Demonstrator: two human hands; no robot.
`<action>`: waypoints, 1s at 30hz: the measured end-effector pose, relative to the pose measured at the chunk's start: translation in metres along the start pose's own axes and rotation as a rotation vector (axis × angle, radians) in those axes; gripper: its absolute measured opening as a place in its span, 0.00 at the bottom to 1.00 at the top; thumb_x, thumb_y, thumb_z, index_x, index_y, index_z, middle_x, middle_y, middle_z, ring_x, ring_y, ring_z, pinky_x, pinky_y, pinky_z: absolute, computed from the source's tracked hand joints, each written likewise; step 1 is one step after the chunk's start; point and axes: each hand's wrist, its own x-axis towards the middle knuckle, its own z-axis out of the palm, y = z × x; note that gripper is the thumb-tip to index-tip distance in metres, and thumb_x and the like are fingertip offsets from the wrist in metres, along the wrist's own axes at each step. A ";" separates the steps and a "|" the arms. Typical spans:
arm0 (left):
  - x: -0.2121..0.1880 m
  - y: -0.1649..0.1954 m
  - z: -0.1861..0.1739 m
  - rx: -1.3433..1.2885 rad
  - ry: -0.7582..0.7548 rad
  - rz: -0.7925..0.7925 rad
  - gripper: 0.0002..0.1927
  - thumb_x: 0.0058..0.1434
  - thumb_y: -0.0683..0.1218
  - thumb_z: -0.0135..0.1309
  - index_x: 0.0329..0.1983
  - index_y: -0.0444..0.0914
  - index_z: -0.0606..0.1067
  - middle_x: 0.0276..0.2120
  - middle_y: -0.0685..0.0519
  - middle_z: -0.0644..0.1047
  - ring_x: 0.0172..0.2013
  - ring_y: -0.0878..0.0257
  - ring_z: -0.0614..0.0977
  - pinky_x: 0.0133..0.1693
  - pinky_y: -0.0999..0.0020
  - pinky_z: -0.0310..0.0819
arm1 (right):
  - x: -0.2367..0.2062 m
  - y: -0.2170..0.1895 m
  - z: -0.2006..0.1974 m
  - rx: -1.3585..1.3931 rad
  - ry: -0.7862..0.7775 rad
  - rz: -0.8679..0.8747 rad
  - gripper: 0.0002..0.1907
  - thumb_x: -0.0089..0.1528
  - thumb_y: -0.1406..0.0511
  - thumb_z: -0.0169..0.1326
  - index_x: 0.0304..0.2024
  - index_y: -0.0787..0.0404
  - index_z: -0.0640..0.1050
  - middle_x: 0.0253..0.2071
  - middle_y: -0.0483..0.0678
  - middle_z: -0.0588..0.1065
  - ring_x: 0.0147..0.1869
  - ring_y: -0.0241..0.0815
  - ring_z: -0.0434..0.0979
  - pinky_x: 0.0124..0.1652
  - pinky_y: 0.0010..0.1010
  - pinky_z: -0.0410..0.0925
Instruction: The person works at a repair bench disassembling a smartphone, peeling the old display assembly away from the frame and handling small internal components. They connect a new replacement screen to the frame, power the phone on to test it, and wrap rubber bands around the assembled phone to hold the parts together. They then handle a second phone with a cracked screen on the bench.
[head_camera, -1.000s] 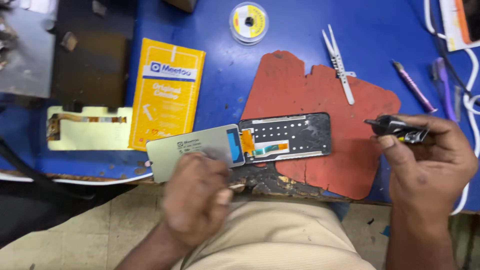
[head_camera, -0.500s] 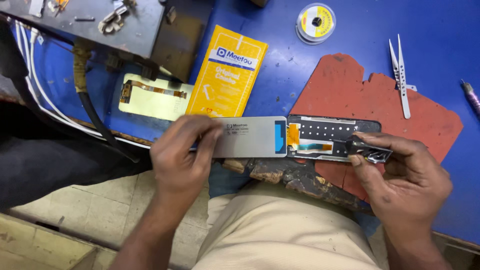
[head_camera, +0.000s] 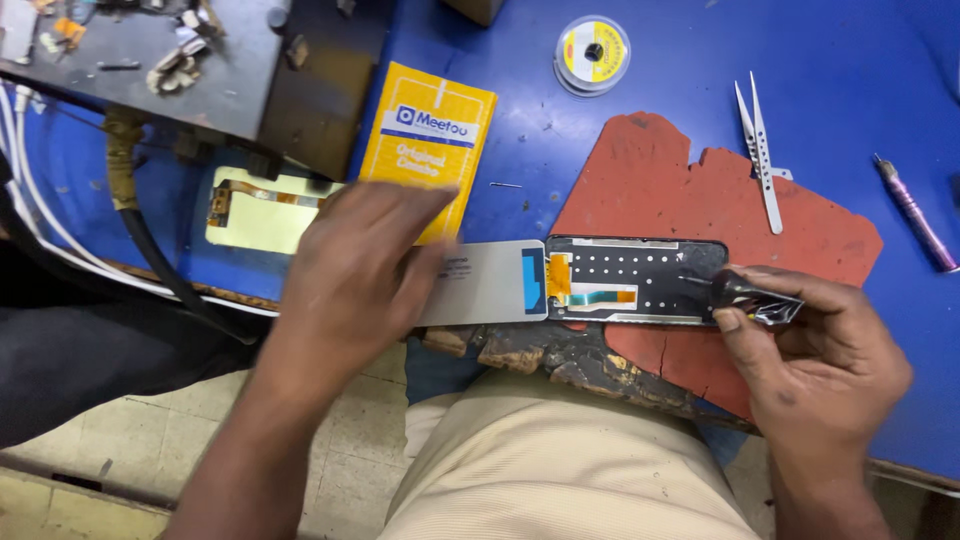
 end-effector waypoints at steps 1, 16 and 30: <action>-0.009 0.000 -0.008 -0.012 -0.096 -0.030 0.26 0.58 0.47 0.66 0.59 0.36 0.75 0.52 0.46 0.78 0.55 0.50 0.77 0.58 0.55 0.70 | 0.002 0.000 -0.001 0.005 0.015 0.024 0.16 0.65 0.80 0.58 0.55 0.73 0.72 0.51 0.56 0.77 0.55 0.38 0.80 0.57 0.27 0.76; -0.038 0.008 -0.021 0.026 -0.119 0.100 0.48 0.44 0.46 0.70 0.69 0.39 0.63 0.56 0.45 0.73 0.54 0.43 0.72 0.60 0.43 0.63 | 0.028 -0.022 0.049 -0.081 -0.148 0.025 0.15 0.65 0.81 0.58 0.54 0.74 0.74 0.49 0.54 0.78 0.51 0.37 0.82 0.50 0.24 0.77; -0.070 0.009 -0.006 -0.179 0.010 0.083 0.50 0.47 0.48 0.75 0.69 0.39 0.60 0.54 0.38 0.75 0.46 0.46 0.79 0.47 0.53 0.76 | 0.035 -0.026 0.081 -0.574 -0.192 -0.212 0.12 0.58 0.71 0.68 0.44 0.66 0.83 0.35 0.51 0.81 0.36 0.38 0.82 0.34 0.26 0.71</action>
